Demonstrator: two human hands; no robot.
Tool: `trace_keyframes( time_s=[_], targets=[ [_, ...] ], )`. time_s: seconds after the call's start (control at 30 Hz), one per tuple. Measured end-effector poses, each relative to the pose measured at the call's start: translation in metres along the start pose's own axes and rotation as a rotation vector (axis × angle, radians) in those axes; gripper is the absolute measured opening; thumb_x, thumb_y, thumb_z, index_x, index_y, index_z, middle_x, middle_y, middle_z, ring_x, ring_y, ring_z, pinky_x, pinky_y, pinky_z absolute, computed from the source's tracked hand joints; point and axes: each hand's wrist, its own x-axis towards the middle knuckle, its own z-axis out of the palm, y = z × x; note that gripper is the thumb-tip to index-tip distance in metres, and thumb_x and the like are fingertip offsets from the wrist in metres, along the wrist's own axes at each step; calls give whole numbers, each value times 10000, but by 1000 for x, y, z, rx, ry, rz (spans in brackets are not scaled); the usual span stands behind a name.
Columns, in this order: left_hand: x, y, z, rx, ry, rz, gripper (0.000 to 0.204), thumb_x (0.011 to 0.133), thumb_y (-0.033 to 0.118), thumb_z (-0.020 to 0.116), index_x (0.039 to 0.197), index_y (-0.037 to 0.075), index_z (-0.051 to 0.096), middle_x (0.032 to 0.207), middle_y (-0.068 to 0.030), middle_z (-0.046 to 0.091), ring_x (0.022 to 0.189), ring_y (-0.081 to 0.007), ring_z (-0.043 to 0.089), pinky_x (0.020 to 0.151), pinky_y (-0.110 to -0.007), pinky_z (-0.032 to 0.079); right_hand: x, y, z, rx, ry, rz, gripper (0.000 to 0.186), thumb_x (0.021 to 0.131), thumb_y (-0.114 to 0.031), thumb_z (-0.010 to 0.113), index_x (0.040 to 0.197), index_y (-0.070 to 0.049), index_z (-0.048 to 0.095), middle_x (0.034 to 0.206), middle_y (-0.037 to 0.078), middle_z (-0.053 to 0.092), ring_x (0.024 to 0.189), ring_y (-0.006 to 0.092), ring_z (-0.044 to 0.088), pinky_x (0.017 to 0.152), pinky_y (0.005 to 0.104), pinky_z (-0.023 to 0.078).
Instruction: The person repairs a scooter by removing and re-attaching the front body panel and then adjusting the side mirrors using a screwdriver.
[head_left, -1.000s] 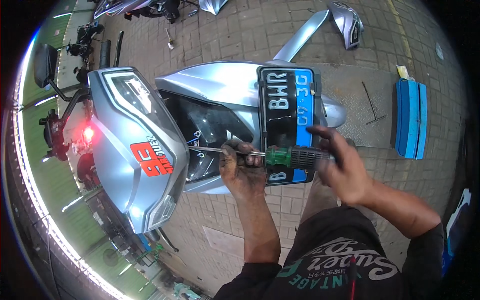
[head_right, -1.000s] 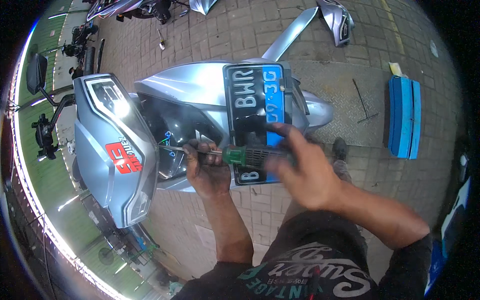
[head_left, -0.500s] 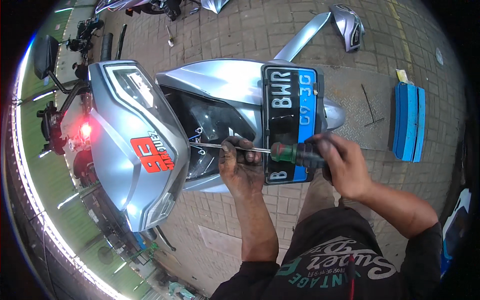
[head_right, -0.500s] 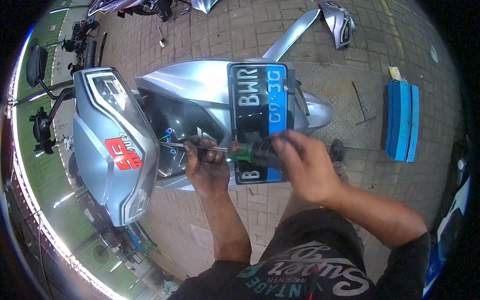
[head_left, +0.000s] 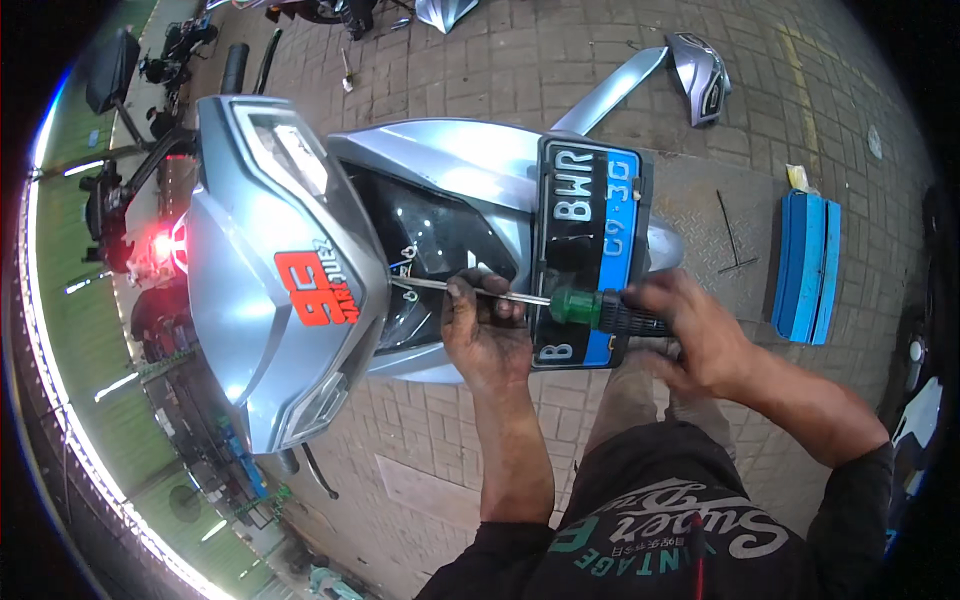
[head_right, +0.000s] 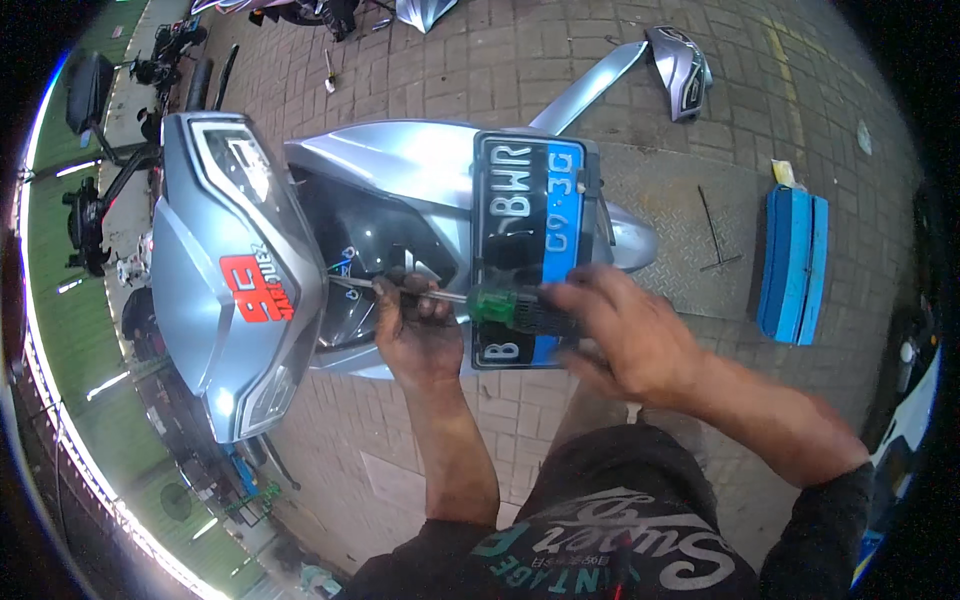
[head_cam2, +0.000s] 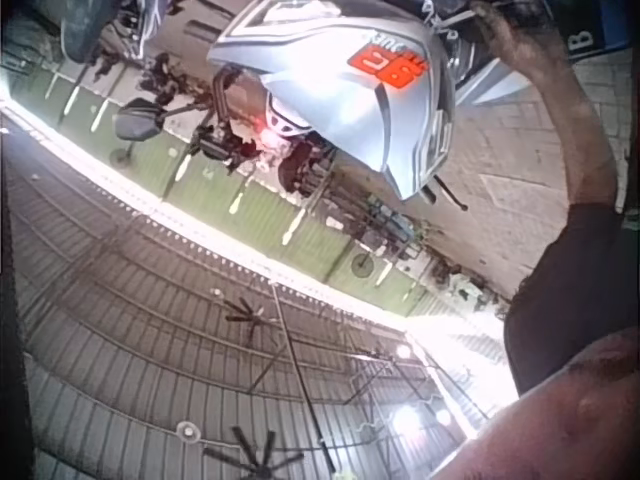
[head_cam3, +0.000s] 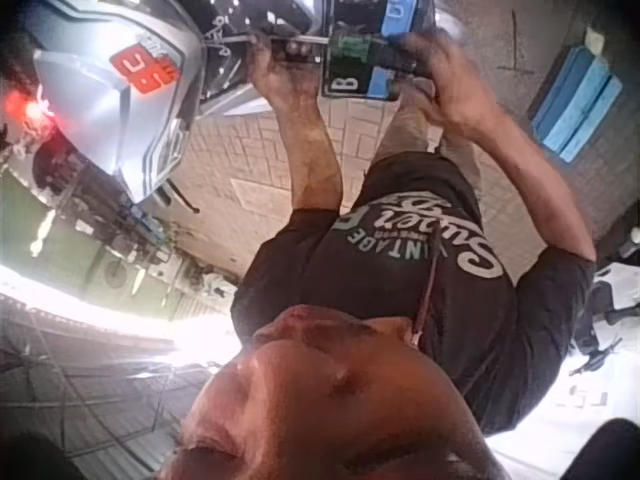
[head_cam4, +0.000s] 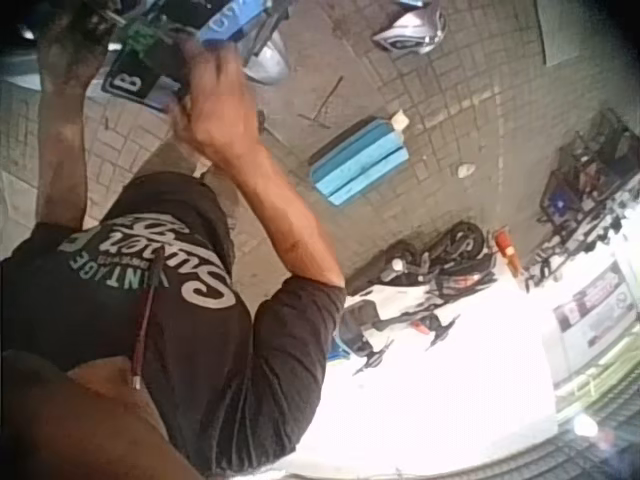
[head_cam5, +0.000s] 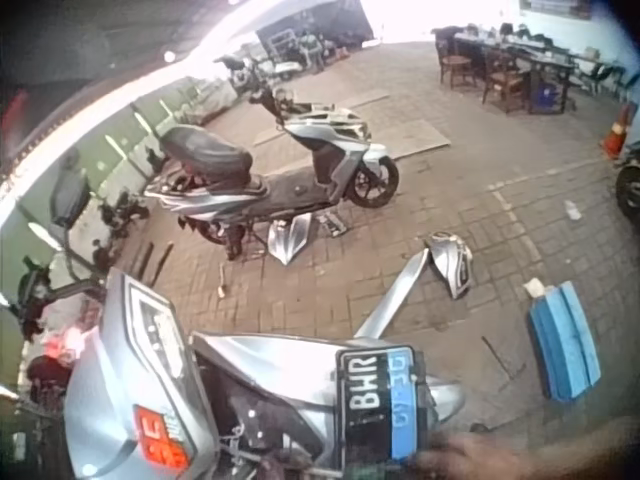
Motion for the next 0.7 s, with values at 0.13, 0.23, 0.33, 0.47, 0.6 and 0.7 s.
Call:
trace_keyframes(
  time_s=[0.13,0.23,0.33,0.47,0.6,0.7],
  targets=[
    [-1,2,-2,-59,48,-22,229,869,268,581,899,41,565,773,-96,608,560,-128,499,514,-257,436,16,6,-27,391,-322,450,368,868,-284,556,1087,8,508,795,91,561,617,164,539,533,293,438],
    [1,4,-7,-111,88,-70,212,865,249,588,902,41,568,769,-99,612,576,-134,527,510,-255,443,18,2,-23,833,-529,1215,414,794,-206,638,1100,27,484,976,167,545,862,261,562,745,383,463],
    [1,8,3,-117,116,-73,155,880,207,568,903,53,572,742,-91,616,567,-137,546,520,-271,459,10,-2,-19,-240,-316,-162,327,907,-256,473,1041,41,499,817,102,584,856,243,576,820,336,438],
    [-13,24,-3,-89,93,-41,157,884,202,566,902,47,569,749,-77,604,600,-134,551,547,-273,461,5,11,-7,301,-364,653,369,876,-279,528,1091,17,481,793,103,570,766,237,583,694,333,477],
    [-85,85,-85,1004,370,521,298,870,180,561,1070,-42,554,906,-104,620,790,-169,600,683,-296,489,13,-2,-12,783,-384,867,337,823,-268,587,1042,-31,487,749,83,493,513,150,473,418,271,355],
    [-118,195,-111,1909,746,770,768,686,258,749,1269,-39,346,1202,-199,477,1105,-297,473,959,-432,339,7,11,-12,286,-369,233,367,747,-106,658,1062,-26,489,957,148,531,704,229,567,549,315,451]
  ],
)
